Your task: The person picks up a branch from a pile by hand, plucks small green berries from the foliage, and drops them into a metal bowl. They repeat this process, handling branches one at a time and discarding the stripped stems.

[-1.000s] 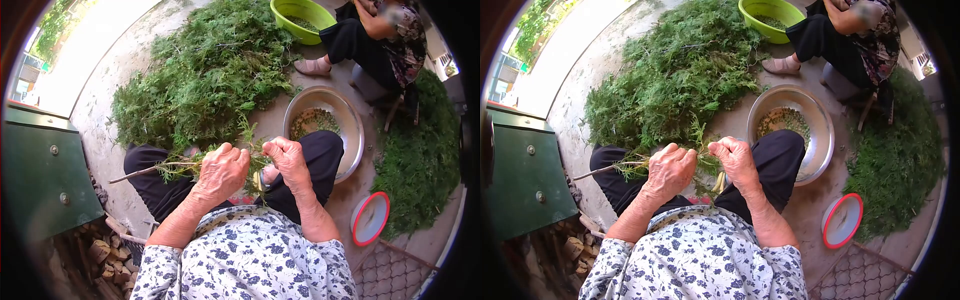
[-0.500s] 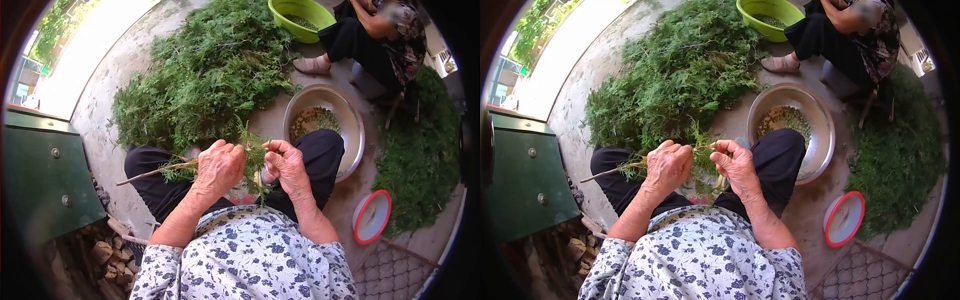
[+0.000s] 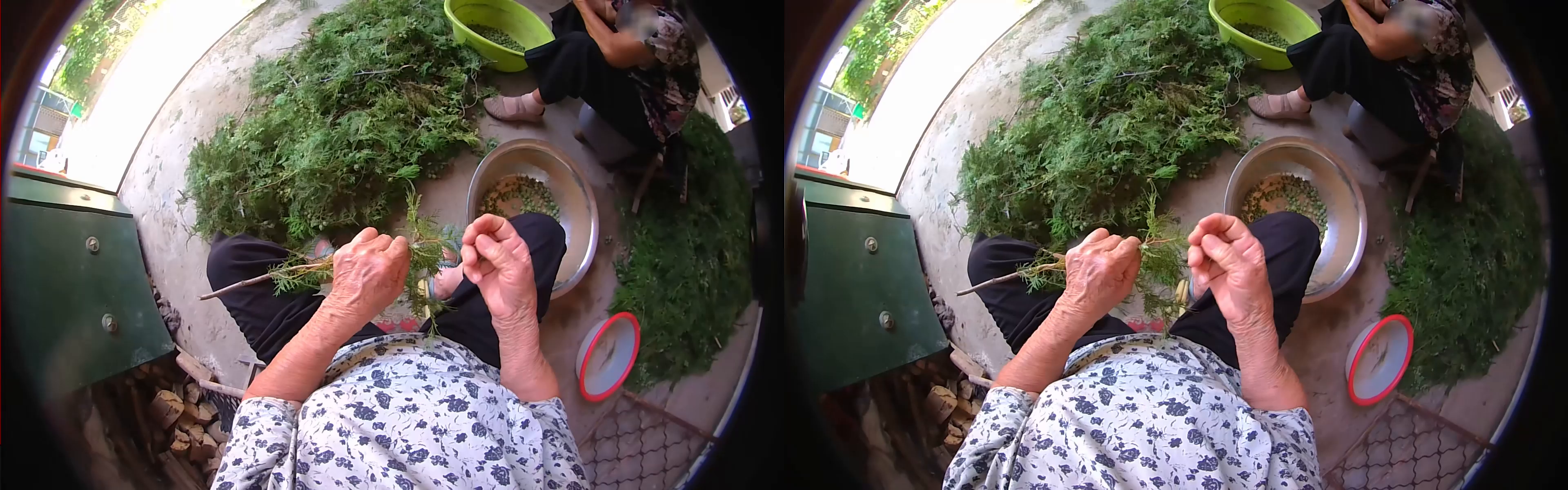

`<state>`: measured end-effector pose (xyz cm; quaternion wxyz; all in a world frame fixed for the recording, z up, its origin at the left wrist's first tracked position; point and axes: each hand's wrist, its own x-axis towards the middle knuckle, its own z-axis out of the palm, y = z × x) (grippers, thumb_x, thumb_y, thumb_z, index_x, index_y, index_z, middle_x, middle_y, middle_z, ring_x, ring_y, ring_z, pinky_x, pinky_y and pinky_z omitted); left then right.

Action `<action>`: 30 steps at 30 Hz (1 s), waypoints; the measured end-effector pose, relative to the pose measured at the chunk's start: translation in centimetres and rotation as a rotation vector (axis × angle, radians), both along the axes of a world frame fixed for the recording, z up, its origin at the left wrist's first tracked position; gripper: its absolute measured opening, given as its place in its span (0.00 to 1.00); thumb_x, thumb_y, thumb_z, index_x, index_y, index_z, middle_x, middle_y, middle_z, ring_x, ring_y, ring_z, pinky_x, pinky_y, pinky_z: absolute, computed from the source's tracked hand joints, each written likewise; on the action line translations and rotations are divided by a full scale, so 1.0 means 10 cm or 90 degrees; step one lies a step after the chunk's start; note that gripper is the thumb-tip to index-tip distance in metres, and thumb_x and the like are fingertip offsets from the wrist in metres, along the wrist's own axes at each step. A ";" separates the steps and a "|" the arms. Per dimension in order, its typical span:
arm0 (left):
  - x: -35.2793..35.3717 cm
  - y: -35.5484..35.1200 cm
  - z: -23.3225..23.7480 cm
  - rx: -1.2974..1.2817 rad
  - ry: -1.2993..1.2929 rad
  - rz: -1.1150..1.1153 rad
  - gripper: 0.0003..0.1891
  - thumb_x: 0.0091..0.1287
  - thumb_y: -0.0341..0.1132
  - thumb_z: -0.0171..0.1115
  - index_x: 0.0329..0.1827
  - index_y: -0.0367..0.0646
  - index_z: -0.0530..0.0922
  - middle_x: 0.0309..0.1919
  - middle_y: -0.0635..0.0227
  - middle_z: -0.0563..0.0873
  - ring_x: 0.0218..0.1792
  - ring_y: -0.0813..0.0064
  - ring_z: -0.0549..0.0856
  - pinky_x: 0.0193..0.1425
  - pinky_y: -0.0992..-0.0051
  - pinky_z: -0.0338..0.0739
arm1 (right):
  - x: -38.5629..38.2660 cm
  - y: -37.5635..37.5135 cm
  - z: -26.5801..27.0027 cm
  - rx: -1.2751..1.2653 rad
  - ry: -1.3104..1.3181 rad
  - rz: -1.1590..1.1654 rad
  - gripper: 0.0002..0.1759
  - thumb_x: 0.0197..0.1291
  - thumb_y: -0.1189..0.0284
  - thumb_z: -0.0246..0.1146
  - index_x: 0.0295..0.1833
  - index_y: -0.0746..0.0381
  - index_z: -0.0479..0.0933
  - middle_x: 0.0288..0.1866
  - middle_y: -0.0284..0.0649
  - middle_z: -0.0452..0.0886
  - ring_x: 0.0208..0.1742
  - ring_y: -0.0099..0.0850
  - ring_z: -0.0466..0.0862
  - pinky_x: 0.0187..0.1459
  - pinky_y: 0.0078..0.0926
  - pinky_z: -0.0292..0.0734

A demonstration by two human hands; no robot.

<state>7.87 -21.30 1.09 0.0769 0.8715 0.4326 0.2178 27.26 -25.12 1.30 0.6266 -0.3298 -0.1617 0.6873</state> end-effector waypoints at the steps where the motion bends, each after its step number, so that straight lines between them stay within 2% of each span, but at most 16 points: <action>1: 0.02 -0.01 0.00 0.001 0.010 -0.005 0.05 0.51 0.30 0.62 0.25 0.45 0.72 0.17 0.70 0.74 0.23 0.68 0.75 0.24 0.69 0.70 | -0.06 -0.03 0.04 -0.012 -0.009 0.022 0.07 0.62 0.78 0.58 0.45 0.67 0.74 0.35 0.38 0.78 0.30 0.20 0.78 0.25 0.11 0.71; 3: 0.02 -0.01 0.01 0.001 0.022 -0.011 0.05 0.51 0.30 0.62 0.26 0.45 0.73 0.17 0.70 0.74 0.23 0.68 0.75 0.24 0.69 0.71 | -0.18 -0.07 0.00 0.036 -0.193 0.066 0.07 0.60 0.80 0.59 0.44 0.67 0.77 0.36 0.35 0.78 0.30 0.19 0.77 0.27 0.09 0.70; 4: 0.02 -0.01 0.02 0.000 0.028 -0.015 0.06 0.51 0.30 0.62 0.26 0.45 0.73 0.17 0.70 0.74 0.23 0.68 0.75 0.24 0.69 0.71 | -0.26 -0.05 0.02 0.068 -0.393 0.042 0.09 0.57 0.82 0.61 0.44 0.65 0.80 0.35 0.33 0.78 0.29 0.19 0.76 0.29 0.11 0.71; 5: 0.02 -0.01 0.02 -0.002 0.034 -0.018 0.06 0.51 0.30 0.63 0.26 0.45 0.73 0.17 0.70 0.74 0.23 0.69 0.75 0.24 0.70 0.71 | -0.29 -0.03 0.01 0.067 -0.393 0.041 0.09 0.57 0.82 0.61 0.44 0.65 0.80 0.35 0.33 0.78 0.29 0.19 0.76 0.29 0.11 0.71; 7: 0.04 -0.04 0.03 -0.004 0.029 -0.026 0.06 0.50 0.30 0.63 0.26 0.45 0.73 0.17 0.70 0.74 0.23 0.69 0.75 0.24 0.70 0.71 | -0.32 -0.01 -0.06 0.172 -0.650 0.012 0.12 0.54 0.83 0.62 0.45 0.62 0.81 0.35 0.34 0.78 0.30 0.21 0.77 0.32 0.15 0.73; 8: 0.04 -0.05 0.04 -0.007 0.023 -0.034 0.06 0.50 0.30 0.63 0.26 0.45 0.73 0.17 0.70 0.73 0.23 0.69 0.75 0.24 0.70 0.71 | -0.33 0.00 -0.09 0.221 -0.697 0.000 0.15 0.51 0.84 0.63 0.46 0.61 0.81 0.35 0.36 0.78 0.33 0.23 0.78 0.35 0.18 0.73; 14: 0.07 -0.01 0.04 -0.025 -0.008 -0.049 0.05 0.50 0.31 0.63 0.24 0.43 0.74 0.17 0.69 0.75 0.24 0.68 0.76 0.25 0.69 0.72 | -0.32 0.02 -0.09 0.263 -0.755 0.013 0.14 0.50 0.83 0.63 0.45 0.63 0.80 0.35 0.39 0.77 0.35 0.29 0.79 0.36 0.20 0.74; 18: 0.09 -0.01 0.05 -0.036 -0.034 -0.053 0.05 0.50 0.31 0.64 0.25 0.44 0.74 0.18 0.70 0.75 0.23 0.69 0.76 0.25 0.70 0.71 | -0.30 0.02 -0.08 0.288 -0.753 0.002 0.13 0.51 0.82 0.63 0.44 0.63 0.79 0.36 0.40 0.77 0.36 0.32 0.79 0.37 0.22 0.74; 21: 0.13 -0.01 0.06 -0.041 -0.049 -0.069 0.05 0.50 0.31 0.64 0.25 0.44 0.75 0.17 0.70 0.75 0.22 0.69 0.75 0.25 0.70 0.71 | -0.25 0.01 -0.13 0.289 -0.767 -0.022 0.08 0.55 0.80 0.62 0.42 0.64 0.79 0.36 0.36 0.77 0.32 0.26 0.78 0.33 0.19 0.73; 23: 0.18 -0.01 0.10 -0.057 -0.052 -0.070 0.04 0.52 0.30 0.63 0.28 0.43 0.77 0.17 0.70 0.75 0.22 0.68 0.75 0.25 0.70 0.71 | -0.21 0.00 -0.14 0.010 -0.384 0.065 0.04 0.61 0.76 0.59 0.39 0.64 0.78 0.32 0.32 0.76 0.26 0.18 0.74 0.28 0.14 0.69; 24: 0.19 0.00 0.12 -0.056 -0.053 -0.073 0.04 0.52 0.30 0.63 0.28 0.43 0.77 0.17 0.70 0.75 0.22 0.68 0.75 0.25 0.70 0.71 | -0.19 0.02 -0.11 -0.061 -0.168 0.021 0.08 0.65 0.71 0.57 0.39 0.64 0.78 0.27 0.29 0.73 0.23 0.13 0.69 0.24 0.11 0.64; 25: 0.19 0.00 0.15 -0.061 -0.067 -0.065 0.04 0.53 0.30 0.63 0.29 0.42 0.78 0.18 0.69 0.76 0.23 0.68 0.76 0.26 0.70 0.71 | -0.07 0.05 -0.17 -0.011 -0.129 0.001 0.09 0.65 0.69 0.56 0.42 0.65 0.77 0.24 0.31 0.72 0.23 0.15 0.70 0.23 0.12 0.64; 27: 0.20 0.05 0.16 -0.064 -0.081 -0.059 0.04 0.54 0.31 0.63 0.30 0.41 0.79 0.19 0.68 0.77 0.23 0.67 0.76 0.26 0.70 0.71 | 0.19 0.05 -0.15 0.057 -0.103 -0.071 0.11 0.66 0.68 0.56 0.44 0.65 0.76 0.28 0.33 0.74 0.24 0.17 0.71 0.22 0.13 0.64; 29: 0.19 0.11 0.13 -0.079 -0.144 -0.021 0.05 0.56 0.31 0.62 0.32 0.39 0.79 0.22 0.66 0.80 0.27 0.66 0.78 0.28 0.70 0.72 | 0.48 0.01 -0.06 0.039 -0.158 -0.214 0.11 0.65 0.69 0.56 0.45 0.66 0.75 0.32 0.35 0.76 0.26 0.19 0.73 0.23 0.13 0.66; 30: 0.17 0.17 0.10 -0.093 -0.177 -0.032 0.07 0.61 0.33 0.60 0.31 0.37 0.78 0.22 0.63 0.80 0.24 0.66 0.78 0.28 0.72 0.72 | 0.66 -0.03 -0.09 0.024 -0.189 -0.252 0.11 0.65 0.71 0.56 0.46 0.67 0.75 0.34 0.36 0.76 0.28 0.19 0.74 0.25 0.14 0.67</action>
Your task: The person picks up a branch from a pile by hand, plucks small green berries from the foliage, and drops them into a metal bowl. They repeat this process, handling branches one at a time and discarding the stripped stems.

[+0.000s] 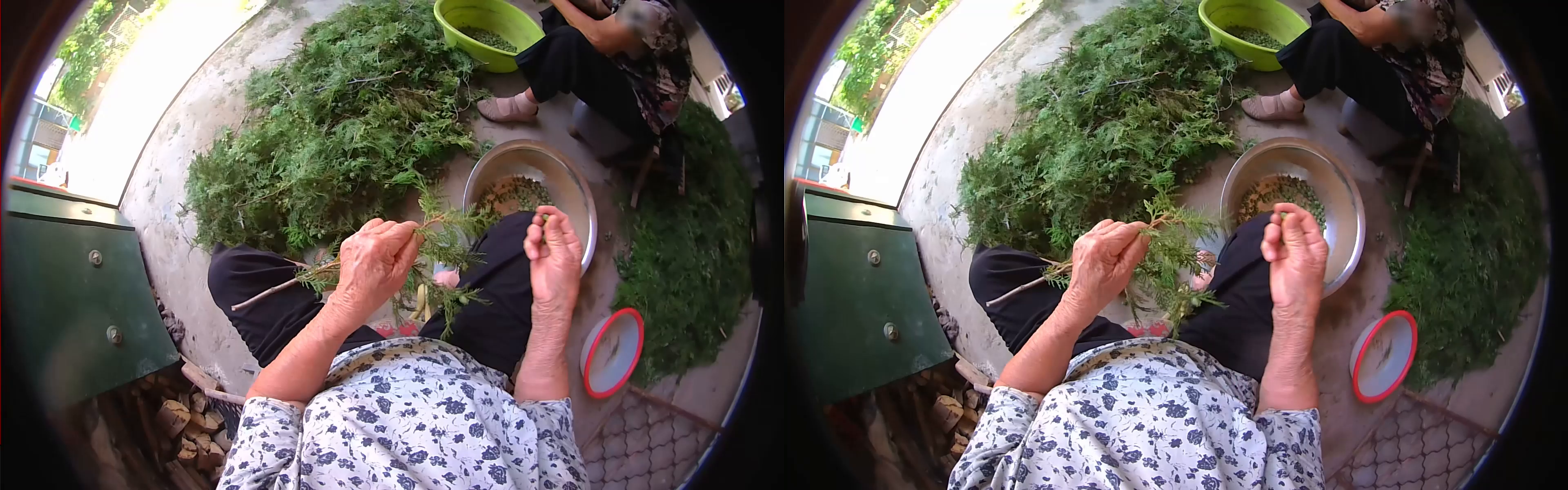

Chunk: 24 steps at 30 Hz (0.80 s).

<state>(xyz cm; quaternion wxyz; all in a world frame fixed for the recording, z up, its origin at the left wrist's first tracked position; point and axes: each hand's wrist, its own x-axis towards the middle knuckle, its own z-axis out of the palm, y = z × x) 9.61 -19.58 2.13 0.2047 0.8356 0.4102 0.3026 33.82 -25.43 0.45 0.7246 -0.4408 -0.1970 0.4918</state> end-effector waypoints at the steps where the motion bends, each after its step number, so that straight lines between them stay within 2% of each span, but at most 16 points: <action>1: 0.00 0.06 0.00 0.004 -0.001 0.000 0.07 0.61 0.33 0.60 0.31 0.37 0.78 0.22 0.63 0.80 0.24 0.66 0.78 0.28 0.72 0.72 | 0.19 -0.05 -0.05 -0.013 -0.029 -0.042 0.10 0.65 0.72 0.56 0.47 0.67 0.75 0.36 0.37 0.77 0.30 0.20 0.75 0.26 0.15 0.69; 3: 0.03 0.15 -0.01 -0.190 -0.057 0.074 0.11 0.64 0.35 0.57 0.29 0.35 0.77 0.18 0.61 0.77 0.20 0.72 0.75 0.27 0.74 0.69 | 0.52 -0.13 -0.27 -0.089 -0.155 -0.121 0.09 0.64 0.75 0.56 0.47 0.68 0.74 0.37 0.37 0.77 0.32 0.22 0.77 0.30 0.17 0.73; 4: 0.06 0.20 -0.06 -0.225 -0.157 0.096 0.15 0.67 0.37 0.55 0.27 0.35 0.76 0.13 0.67 0.72 0.17 0.82 0.66 0.24 0.77 0.63 | 0.71 -0.21 -0.46 -0.116 -0.180 -0.140 0.10 0.63 0.78 0.55 0.48 0.69 0.75 0.40 0.38 0.78 0.39 0.26 0.79 0.39 0.20 0.75; 5: 0.07 0.24 -0.04 -0.222 -0.159 0.095 0.15 0.67 0.37 0.55 0.27 0.35 0.76 0.13 0.67 0.72 0.17 0.82 0.66 0.24 0.77 0.63 | 0.87 -0.26 -0.63 -0.113 -0.181 -0.141 0.10 0.63 0.78 0.55 0.48 0.69 0.75 0.40 0.38 0.78 0.39 0.26 0.79 0.39 0.20 0.75; 7: 0.08 0.33 0.01 -0.360 -0.229 0.144 0.15 0.65 0.38 0.55 0.25 0.35 0.76 0.15 0.63 0.77 0.18 0.76 0.73 0.26 0.73 0.68 | 1.08 -0.34 -0.83 -0.250 -0.332 -0.215 0.12 0.61 0.79 0.55 0.50 0.71 0.75 0.45 0.41 0.79 0.45 0.28 0.79 0.50 0.22 0.72; 8: 0.09 0.37 -0.03 -0.371 -0.256 0.155 0.16 0.66 0.40 0.55 0.26 0.35 0.78 0.13 0.67 0.73 0.19 0.83 0.68 0.24 0.75 0.65 | 1.13 -0.40 -0.87 -0.282 -0.372 -0.227 0.14 0.60 0.80 0.56 0.50 0.71 0.76 0.48 0.41 0.80 0.49 0.28 0.77 0.55 0.21 0.67; 9: 0.09 0.40 -0.05 -0.367 -0.257 0.153 0.16 0.66 0.40 0.55 0.26 0.35 0.78 0.13 0.67 0.73 0.19 0.83 0.68 0.24 0.75 0.65 | 1.17 -0.43 -0.91 -0.279 -0.372 -0.230 0.14 0.60 0.80 0.56 0.50 0.71 0.76 0.48 0.41 0.80 0.49 0.28 0.77 0.55 0.21 0.67; 11: 0.09 0.44 -0.10 -0.389 -0.252 0.181 0.17 0.66 0.40 0.54 0.26 0.35 0.77 0.13 0.69 0.71 0.19 0.83 0.66 0.23 0.76 0.63 | 1.25 -0.46 -1.01 -0.381 -0.564 -0.300 0.14 0.59 0.79 0.56 0.50 0.69 0.77 0.47 0.40 0.81 0.47 0.27 0.77 0.53 0.22 0.69; 12: 0.09 0.45 -0.13 -0.389 -0.258 0.180 0.18 0.67 0.41 0.54 0.25 0.35 0.77 0.12 0.72 0.69 0.19 0.84 0.65 0.23 0.77 0.60 | 1.21 -0.43 -0.96 -0.380 -0.563 -0.304 0.14 0.59 0.79 0.56 0.50 0.69 0.77 0.47 0.40 0.81 0.47 0.27 0.77 0.53 0.22 0.69; 15: 0.12 0.42 -0.16 -0.415 -0.280 0.194 0.18 0.67 0.41 0.53 0.24 0.35 0.77 0.12 0.74 0.67 0.19 0.85 0.63 0.22 0.77 0.59 | 0.78 -0.29 -0.53 -0.236 -0.443 -0.244 0.12 0.60 0.76 0.58 0.48 0.68 0.78 0.40 0.35 0.80 0.40 0.23 0.78 0.45 0.19 0.72; 16: 0.15 0.40 -0.19 -0.425 -0.326 0.191 0.16 0.67 0.41 0.57 0.26 0.38 0.76 0.17 0.85 0.64 0.20 0.90 0.58 0.22 0.81 0.51 | 0.57 -0.24 -0.35 -0.193 -0.414 -0.203 0.10 0.59 0.76 0.60 0.46 0.68 0.78 0.39 0.33 0.80 0.38 0.20 0.77 0.41 0.17 0.72; 17: 0.16 0.39 -0.19 -0.429 -0.323 0.186 0.16 0.67 0.41 0.57 0.26 0.38 0.76 0.17 0.85 0.64 0.20 0.90 0.58 0.22 0.81 0.51 | 0.34 -0.18 -0.19 -0.133 -0.412 -0.170 0.08 0.58 0.78 0.61 0.43 0.66 0.79 0.37 0.31 0.80 0.36 0.19 0.77 0.38 0.16 0.72; 18: 0.15 0.38 -0.19 -0.441 -0.309 0.186 0.16 0.67 0.41 0.57 0.26 0.38 0.76 0.17 0.85 0.64 0.20 0.90 0.58 0.22 0.81 0.51 | 0.13 -0.16 0.01 -0.111 -0.523 -0.118 0.06 0.56 0.79 0.63 0.40 0.65 0.80 0.34 0.31 0.79 0.34 0.18 0.77 0.37 0.16 0.72; 19: 0.13 0.37 -0.19 -0.451 -0.295 0.187 0.15 0.67 0.41 0.57 0.26 0.39 0.77 0.17 0.85 0.64 0.20 0.90 0.58 0.22 0.81 0.51 | -0.03 -0.11 0.11 -0.010 -0.630 -0.071 0.06 0.54 0.80 0.64 0.39 0.65 0.80 0.33 0.33 0.77 0.30 0.18 0.76 0.34 0.15 0.73; 20: 0.12 0.37 -0.23 -0.449 -0.304 0.187 0.15 0.67 0.42 0.57 0.27 0.39 0.77 0.16 0.85 0.64 0.20 0.91 0.57 0.22 0.81 0.51 | -0.20 -0.08 0.21 0.019 -0.545 -0.011 0.08 0.53 0.82 0.65 0.40 0.66 0.80 0.35 0.34 0.77 0.29 0.19 0.76 0.32 0.15 0.73; 24: 0.10 0.35 -0.26 -0.462 -0.312 0.193 0.16 0.66 0.43 0.58 0.27 0.39 0.78 0.16 0.85 0.65 0.20 0.92 0.58 0.21 0.82 0.52 | -0.52 0.05 0.21 0.023 -0.583 -0.001 0.11 0.50 0.84 0.66 0.41 0.64 0.80 0.37 0.35 0.77 0.29 0.20 0.76 0.30 0.16 0.73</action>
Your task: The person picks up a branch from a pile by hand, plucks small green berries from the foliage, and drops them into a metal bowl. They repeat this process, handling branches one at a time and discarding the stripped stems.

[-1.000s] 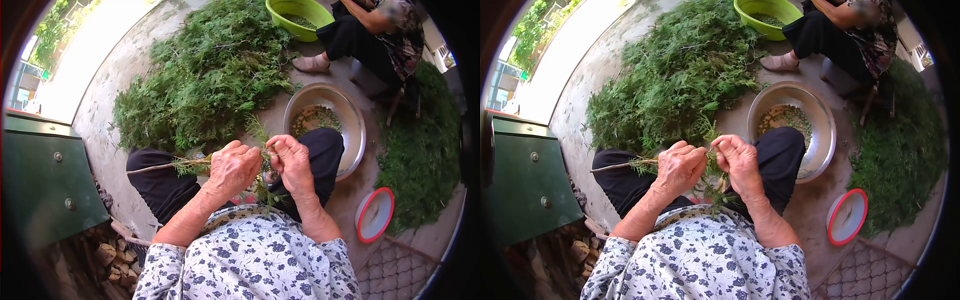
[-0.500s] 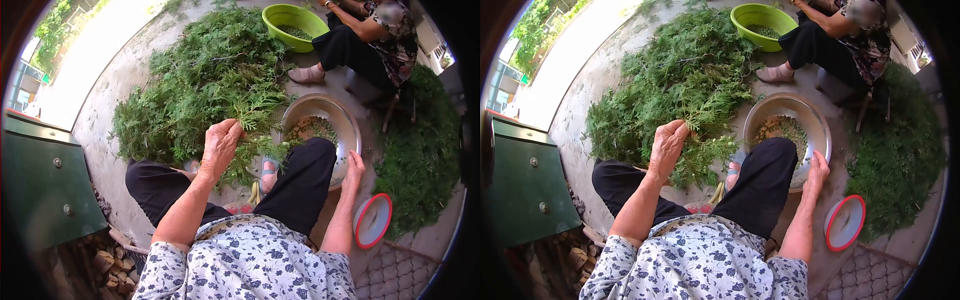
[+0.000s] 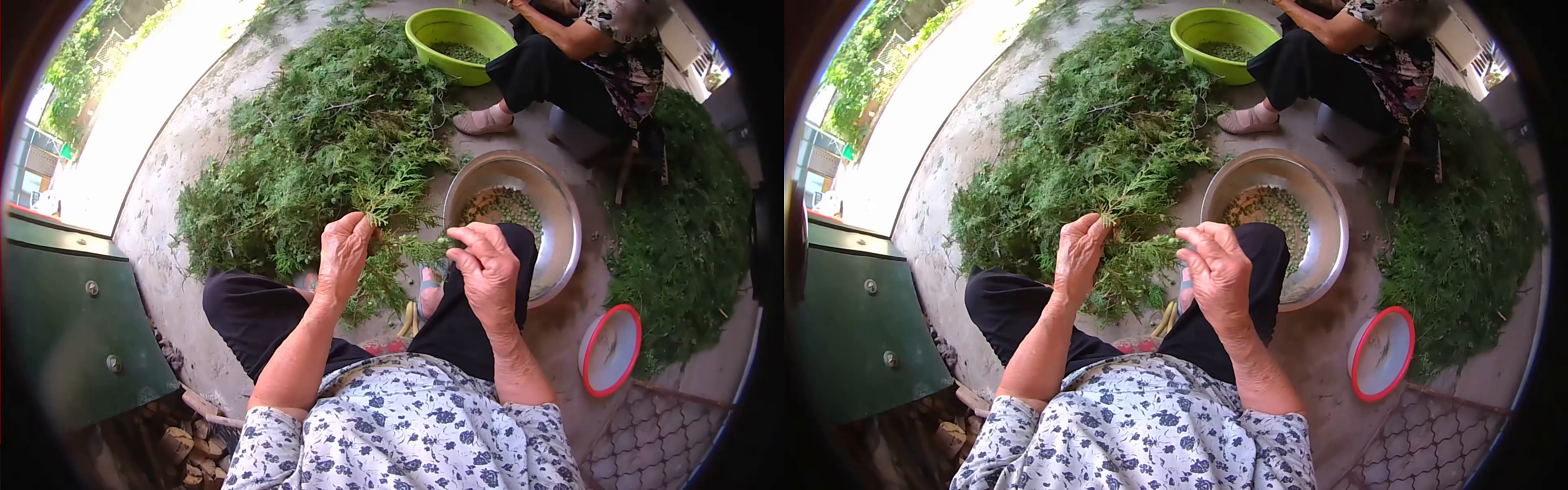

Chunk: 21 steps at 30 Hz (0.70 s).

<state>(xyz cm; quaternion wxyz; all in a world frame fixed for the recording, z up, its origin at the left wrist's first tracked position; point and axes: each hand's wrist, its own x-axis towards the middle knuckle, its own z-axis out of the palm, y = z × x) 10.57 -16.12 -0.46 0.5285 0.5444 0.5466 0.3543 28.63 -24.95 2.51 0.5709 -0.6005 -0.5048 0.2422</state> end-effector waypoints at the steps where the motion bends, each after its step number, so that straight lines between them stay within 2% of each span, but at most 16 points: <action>1: -0.01 0.00 -0.01 0.000 -0.001 0.000 0.16 0.66 0.43 0.58 0.27 0.39 0.78 0.16 0.85 0.65 0.20 0.92 0.58 0.21 0.82 0.52 | -0.02 0.03 -0.01 -0.009 -0.048 0.015 0.12 0.49 0.84 0.66 0.41 0.63 0.81 0.36 0.35 0.77 0.28 0.21 0.76 0.30 0.17 0.73; 3: -0.03 -0.01 -0.04 -0.014 -0.014 -0.007 0.15 0.66 0.43 0.58 0.29 0.39 0.80 0.16 0.84 0.67 0.20 0.91 0.60 0.21 0.82 0.53 | -0.04 0.05 -0.08 -0.017 -0.097 0.033 0.12 0.48 0.84 0.66 0.41 0.63 0.81 0.35 0.36 0.77 0.28 0.21 0.77 0.29 0.18 0.73; 5: -0.07 -0.02 -0.05 -0.018 0.003 -0.016 0.15 0.67 0.42 0.58 0.30 0.39 0.81 0.17 0.83 0.69 0.19 0.91 0.60 0.21 0.82 0.53 | -0.05 0.06 -0.21 0.054 -0.122 0.057 0.14 0.46 0.84 0.66 0.42 0.62 0.81 0.32 0.36 0.77 0.28 0.23 0.77 0.29 0.19 0.72; 10: -0.07 -0.08 -0.09 -0.023 -0.008 -0.045 0.15 0.67 0.41 0.57 0.31 0.38 0.81 0.18 0.81 0.73 0.19 0.90 0.62 0.22 0.82 0.54 | -0.11 0.08 -0.19 0.081 -0.158 0.001 0.09 0.53 0.80 0.65 0.40 0.63 0.78 0.29 0.35 0.77 0.27 0.22 0.77 0.28 0.18 0.73; 12: -0.05 -0.13 -0.10 0.010 -0.073 -0.045 0.14 0.68 0.40 0.56 0.30 0.38 0.80 0.19 0.80 0.75 0.21 0.89 0.64 0.23 0.82 0.57 | -0.18 0.05 -0.17 -0.074 0.044 -0.030 0.03 0.59 0.76 0.61 0.39 0.63 0.76 0.27 0.32 0.77 0.24 0.19 0.77 0.25 0.15 0.72; 13: -0.07 -0.14 -0.08 0.011 -0.074 -0.043 0.14 0.68 0.40 0.56 0.30 0.38 0.80 0.19 0.80 0.75 0.21 0.89 0.64 0.23 0.82 0.57 | -0.17 0.06 -0.18 -0.074 0.043 -0.028 0.03 0.59 0.76 0.61 0.39 0.63 0.76 0.27 0.32 0.77 0.24 0.19 0.77 0.25 0.15 0.72; 15: -0.12 -0.17 -0.02 -0.038 0.006 -0.049 0.14 0.68 0.39 0.56 0.31 0.38 0.81 0.20 0.79 0.77 0.22 0.89 0.66 0.25 0.82 0.60 | -0.07 0.10 -0.27 -0.091 0.315 -0.078 0.03 0.64 0.74 0.57 0.39 0.62 0.75 0.25 0.31 0.76 0.21 0.17 0.75 0.21 0.13 0.69; 16: -0.16 -0.16 -0.06 -0.022 0.030 -0.017 0.13 0.68 0.39 0.56 0.33 0.39 0.81 0.22 0.77 0.80 0.23 0.89 0.66 0.25 0.81 0.61 | 0.03 0.14 -0.30 -0.046 0.426 -0.096 0.03 0.64 0.74 0.55 0.40 0.62 0.74 0.25 0.31 0.76 0.21 0.17 0.74 0.20 0.12 0.67; 17: -0.19 -0.16 -0.07 -0.022 0.031 -0.017 0.13 0.68 0.39 0.56 0.33 0.39 0.81 0.22 0.77 0.80 0.23 0.89 0.66 0.25 0.81 0.61 | 0.11 0.15 -0.28 -0.049 0.424 -0.102 0.03 0.64 0.75 0.55 0.40 0.62 0.73 0.28 0.31 0.76 0.25 0.17 0.75 0.23 0.12 0.68; 19: -0.22 -0.16 -0.07 -0.058 -0.050 -0.016 0.12 0.67 0.40 0.56 0.33 0.40 0.82 0.22 0.77 0.81 0.22 0.89 0.66 0.24 0.80 0.60 | 0.10 0.19 -0.14 -0.030 0.567 -0.031 0.03 0.64 0.75 0.56 0.40 0.62 0.72 0.29 0.31 0.75 0.29 0.17 0.75 0.27 0.13 0.70; 20: -0.21 -0.16 -0.04 -0.053 -0.066 -0.022 0.12 0.67 0.41 0.57 0.33 0.42 0.82 0.22 0.77 0.81 0.22 0.89 0.66 0.24 0.81 0.59 | 0.11 0.20 -0.15 -0.031 0.567 -0.031 0.03 0.64 0.75 0.56 0.40 0.62 0.72 0.29 0.31 0.75 0.29 0.17 0.75 0.27 0.13 0.70; 21: -0.22 -0.17 -0.05 -0.054 -0.066 -0.022 0.12 0.67 0.41 0.57 0.33 0.42 0.82 0.22 0.77 0.81 0.22 0.89 0.66 0.24 0.81 0.59 | 0.12 0.20 -0.18 -0.051 0.589 0.054 0.04 0.61 0.76 0.59 0.40 0.62 0.73 0.30 0.30 0.74 0.30 0.17 0.74 0.28 0.13 0.69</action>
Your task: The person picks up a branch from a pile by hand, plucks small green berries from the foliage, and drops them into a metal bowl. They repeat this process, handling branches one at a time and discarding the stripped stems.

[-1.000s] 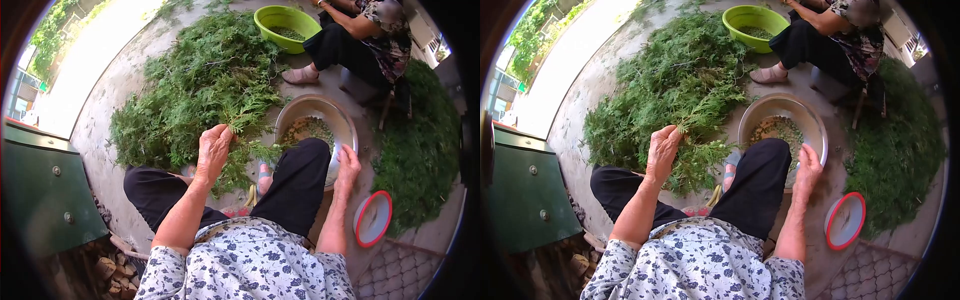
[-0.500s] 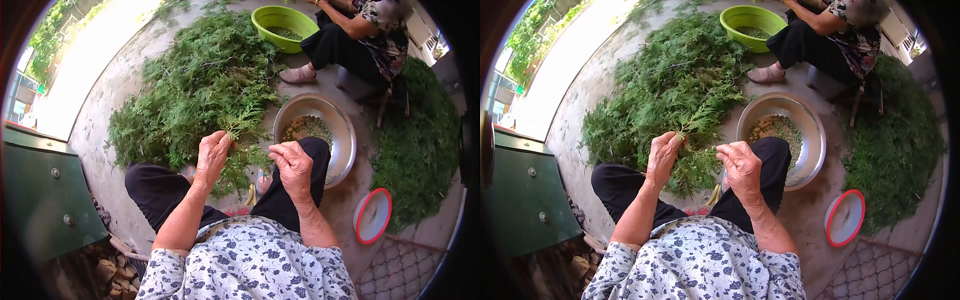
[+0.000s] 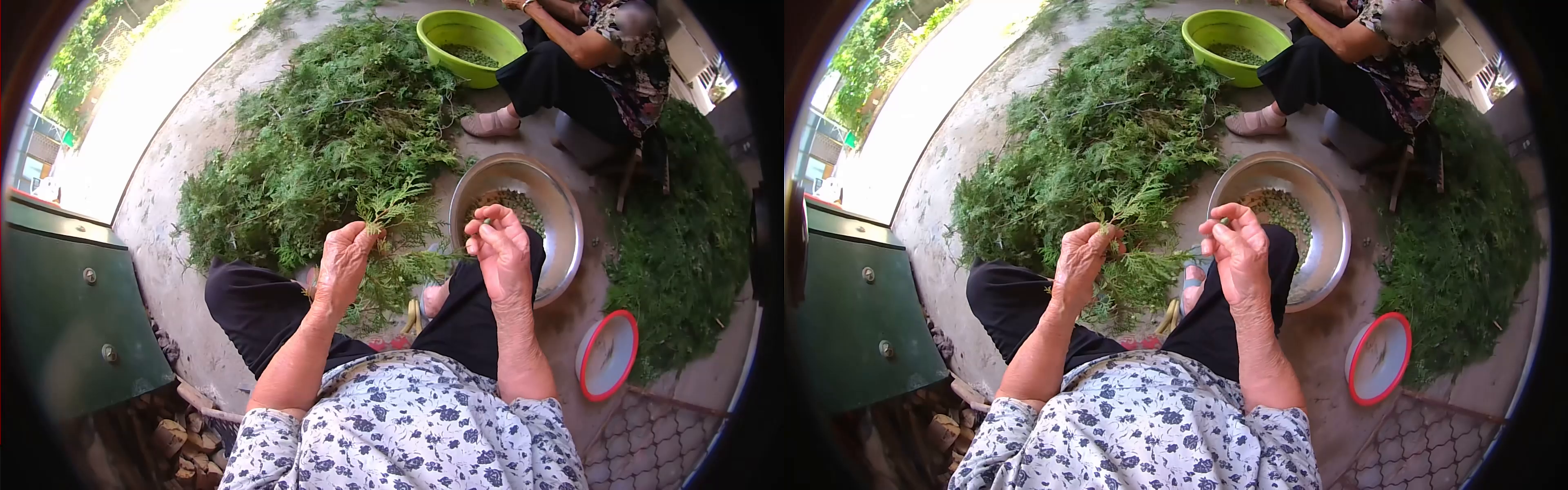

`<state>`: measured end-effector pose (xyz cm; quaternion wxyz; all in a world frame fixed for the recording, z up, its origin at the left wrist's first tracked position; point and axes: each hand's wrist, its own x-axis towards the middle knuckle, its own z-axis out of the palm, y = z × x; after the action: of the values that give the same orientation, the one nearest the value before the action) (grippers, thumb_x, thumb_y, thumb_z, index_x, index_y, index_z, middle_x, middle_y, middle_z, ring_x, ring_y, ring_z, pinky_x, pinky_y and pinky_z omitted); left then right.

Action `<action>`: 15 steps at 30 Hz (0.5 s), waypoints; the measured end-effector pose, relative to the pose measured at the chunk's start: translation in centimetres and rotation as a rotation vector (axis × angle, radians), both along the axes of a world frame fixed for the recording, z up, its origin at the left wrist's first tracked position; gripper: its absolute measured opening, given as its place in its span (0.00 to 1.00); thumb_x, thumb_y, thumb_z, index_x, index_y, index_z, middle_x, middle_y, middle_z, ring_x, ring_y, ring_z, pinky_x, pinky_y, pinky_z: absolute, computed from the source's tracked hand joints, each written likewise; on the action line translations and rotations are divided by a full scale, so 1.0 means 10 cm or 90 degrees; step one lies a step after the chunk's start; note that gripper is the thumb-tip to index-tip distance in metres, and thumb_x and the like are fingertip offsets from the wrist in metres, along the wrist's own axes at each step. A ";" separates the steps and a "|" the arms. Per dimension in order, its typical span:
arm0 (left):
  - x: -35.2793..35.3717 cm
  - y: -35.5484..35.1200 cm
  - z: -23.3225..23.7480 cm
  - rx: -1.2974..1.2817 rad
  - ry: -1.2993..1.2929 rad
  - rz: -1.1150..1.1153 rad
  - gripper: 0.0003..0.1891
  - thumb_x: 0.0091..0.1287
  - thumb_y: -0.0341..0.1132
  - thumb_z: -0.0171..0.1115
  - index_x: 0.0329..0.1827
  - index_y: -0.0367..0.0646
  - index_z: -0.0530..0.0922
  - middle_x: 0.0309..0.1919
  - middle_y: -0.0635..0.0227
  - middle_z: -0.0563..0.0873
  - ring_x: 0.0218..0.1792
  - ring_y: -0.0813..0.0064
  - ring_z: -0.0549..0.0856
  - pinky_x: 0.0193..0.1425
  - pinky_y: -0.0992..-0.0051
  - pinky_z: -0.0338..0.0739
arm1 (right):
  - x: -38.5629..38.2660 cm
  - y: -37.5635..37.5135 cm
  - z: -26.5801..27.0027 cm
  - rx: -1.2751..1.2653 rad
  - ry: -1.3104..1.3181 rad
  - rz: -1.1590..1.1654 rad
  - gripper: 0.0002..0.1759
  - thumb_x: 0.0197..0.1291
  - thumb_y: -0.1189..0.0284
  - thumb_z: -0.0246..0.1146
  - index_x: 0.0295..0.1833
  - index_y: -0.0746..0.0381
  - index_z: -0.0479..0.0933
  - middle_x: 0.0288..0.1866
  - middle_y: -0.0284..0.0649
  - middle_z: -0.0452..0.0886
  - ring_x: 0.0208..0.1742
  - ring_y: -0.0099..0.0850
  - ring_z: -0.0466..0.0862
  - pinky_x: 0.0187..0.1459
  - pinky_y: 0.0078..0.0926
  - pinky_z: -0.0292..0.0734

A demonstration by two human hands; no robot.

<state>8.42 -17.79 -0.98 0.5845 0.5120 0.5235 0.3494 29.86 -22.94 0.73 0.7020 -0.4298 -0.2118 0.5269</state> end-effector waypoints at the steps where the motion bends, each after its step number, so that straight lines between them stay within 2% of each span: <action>1: 0.00 0.00 -0.01 -0.005 -0.017 0.006 0.12 0.67 0.41 0.57 0.33 0.42 0.82 0.22 0.77 0.81 0.21 0.89 0.66 0.24 0.81 0.59 | 0.01 0.00 -0.02 0.018 0.024 0.081 0.06 0.58 0.76 0.62 0.41 0.62 0.73 0.30 0.29 0.72 0.30 0.17 0.73 0.30 0.13 0.69; 2: -0.01 -0.01 -0.02 -0.009 -0.034 0.012 0.13 0.67 0.42 0.57 0.34 0.42 0.82 0.23 0.77 0.81 0.21 0.89 0.66 0.24 0.82 0.58 | -0.01 -0.01 -0.04 0.018 0.024 0.081 0.06 0.58 0.76 0.62 0.41 0.62 0.73 0.30 0.29 0.72 0.30 0.17 0.73 0.30 0.13 0.69; 4: -0.04 -0.01 0.02 -0.040 -0.009 0.012 0.13 0.67 0.42 0.57 0.34 0.42 0.82 0.23 0.76 0.82 0.21 0.89 0.66 0.24 0.83 0.58 | -0.11 0.00 -0.07 -0.034 -0.246 0.080 0.12 0.51 0.77 0.69 0.41 0.62 0.75 0.30 0.26 0.69 0.27 0.18 0.68 0.29 0.13 0.66; 5: -0.04 -0.01 0.04 -0.072 0.016 0.011 0.13 0.67 0.42 0.58 0.34 0.42 0.82 0.23 0.76 0.82 0.20 0.89 0.66 0.24 0.84 0.57 | -0.16 0.03 -0.14 -0.011 -0.360 0.047 0.16 0.44 0.76 0.73 0.39 0.62 0.77 0.28 0.26 0.67 0.26 0.19 0.65 0.28 0.15 0.64; 6: -0.05 -0.01 0.02 -0.071 0.017 0.011 0.13 0.67 0.42 0.58 0.34 0.42 0.82 0.23 0.76 0.82 0.20 0.89 0.66 0.24 0.84 0.57 | -0.19 0.05 -0.17 -0.010 -0.360 0.047 0.16 0.44 0.76 0.73 0.39 0.62 0.77 0.28 0.26 0.67 0.26 0.19 0.65 0.28 0.15 0.64; 8: -0.05 -0.03 -0.02 -0.067 -0.014 0.010 0.13 0.67 0.42 0.58 0.34 0.42 0.82 0.23 0.75 0.82 0.20 0.89 0.66 0.24 0.84 0.58 | -0.26 0.09 -0.20 0.035 -0.564 0.028 0.16 0.42 0.76 0.73 0.38 0.62 0.78 0.26 0.28 0.65 0.24 0.19 0.65 0.27 0.18 0.64; 10: -0.05 -0.04 -0.02 -0.069 -0.015 0.006 0.13 0.67 0.42 0.58 0.34 0.41 0.82 0.23 0.75 0.82 0.20 0.89 0.67 0.24 0.84 0.59 | -0.32 0.10 -0.12 0.026 -0.606 0.002 0.15 0.41 0.77 0.73 0.38 0.61 0.79 0.24 0.30 0.65 0.24 0.20 0.66 0.27 0.20 0.65; 12: -0.04 -0.05 -0.01 -0.070 -0.017 0.004 0.12 0.67 0.41 0.58 0.34 0.41 0.82 0.23 0.75 0.82 0.20 0.89 0.67 0.25 0.84 0.60 | -0.34 0.11 -0.17 0.020 -0.621 0.020 0.11 0.45 0.81 0.70 0.37 0.63 0.79 0.28 0.28 0.68 0.28 0.18 0.68 0.29 0.17 0.66; 13: -0.03 -0.05 0.01 -0.068 -0.016 -0.002 0.12 0.66 0.40 0.58 0.34 0.41 0.82 0.22 0.75 0.82 0.20 0.89 0.67 0.25 0.84 0.60 | -0.36 0.12 -0.22 0.034 -0.564 -0.002 0.08 0.46 0.80 0.69 0.34 0.63 0.79 0.27 0.29 0.69 0.27 0.18 0.70 0.28 0.17 0.66; 15: -0.02 -0.06 0.03 -0.065 -0.014 -0.008 0.11 0.66 0.39 0.58 0.34 0.40 0.82 0.22 0.75 0.82 0.20 0.89 0.67 0.25 0.84 0.61 | -0.35 0.14 -0.24 0.067 -0.617 -0.041 0.06 0.49 0.79 0.68 0.34 0.63 0.79 0.26 0.29 0.70 0.26 0.17 0.69 0.28 0.15 0.65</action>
<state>8.21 -18.40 -0.72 0.6179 0.4805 0.5312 0.3241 26.36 -21.58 -1.68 0.5594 -0.5957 -0.5271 0.2332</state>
